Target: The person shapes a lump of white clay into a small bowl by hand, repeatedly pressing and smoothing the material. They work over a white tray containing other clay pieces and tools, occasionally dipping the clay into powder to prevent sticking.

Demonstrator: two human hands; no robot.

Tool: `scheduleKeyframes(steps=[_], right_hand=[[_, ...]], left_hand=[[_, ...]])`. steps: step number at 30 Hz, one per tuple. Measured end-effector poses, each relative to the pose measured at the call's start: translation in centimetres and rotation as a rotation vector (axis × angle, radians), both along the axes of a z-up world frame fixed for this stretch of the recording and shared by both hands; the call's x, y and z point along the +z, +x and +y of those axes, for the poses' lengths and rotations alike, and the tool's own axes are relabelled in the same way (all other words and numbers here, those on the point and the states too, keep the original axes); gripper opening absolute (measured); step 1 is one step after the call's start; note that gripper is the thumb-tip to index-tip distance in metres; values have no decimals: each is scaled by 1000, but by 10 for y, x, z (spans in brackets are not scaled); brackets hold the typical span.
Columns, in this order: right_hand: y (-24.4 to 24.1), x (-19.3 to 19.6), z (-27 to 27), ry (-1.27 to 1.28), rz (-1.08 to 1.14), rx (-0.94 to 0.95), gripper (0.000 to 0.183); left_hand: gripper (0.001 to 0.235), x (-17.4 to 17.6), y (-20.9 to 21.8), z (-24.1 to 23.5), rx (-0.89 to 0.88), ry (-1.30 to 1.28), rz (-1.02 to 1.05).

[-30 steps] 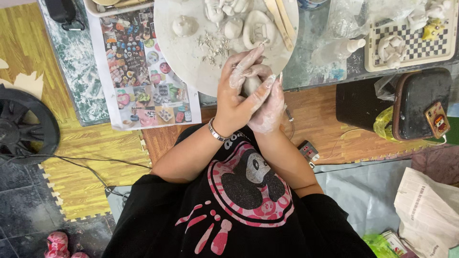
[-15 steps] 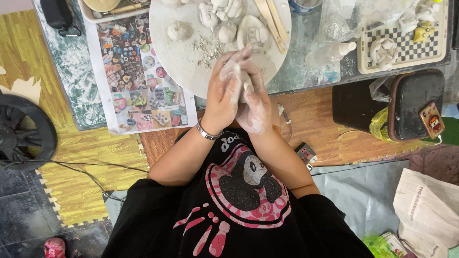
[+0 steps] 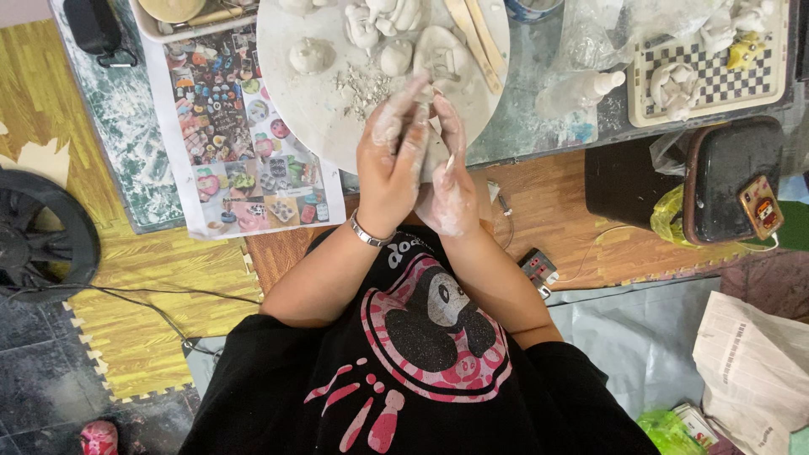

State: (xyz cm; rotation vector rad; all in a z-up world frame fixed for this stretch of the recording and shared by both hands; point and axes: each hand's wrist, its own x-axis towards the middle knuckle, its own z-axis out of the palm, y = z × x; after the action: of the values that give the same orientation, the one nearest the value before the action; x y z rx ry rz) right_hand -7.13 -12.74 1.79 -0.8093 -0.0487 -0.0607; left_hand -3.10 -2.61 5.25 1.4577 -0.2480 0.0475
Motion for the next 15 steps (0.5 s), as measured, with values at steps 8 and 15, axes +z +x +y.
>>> scheduleKeyframes(steps=[8,15], right_hand=[[10,5,-13,228,45,37,76],[10,3,-17,182,63,11,76]], left_hand=[[52,6,9,12,-185,-377,155],[68,0,10,13,-85,187,-177]])
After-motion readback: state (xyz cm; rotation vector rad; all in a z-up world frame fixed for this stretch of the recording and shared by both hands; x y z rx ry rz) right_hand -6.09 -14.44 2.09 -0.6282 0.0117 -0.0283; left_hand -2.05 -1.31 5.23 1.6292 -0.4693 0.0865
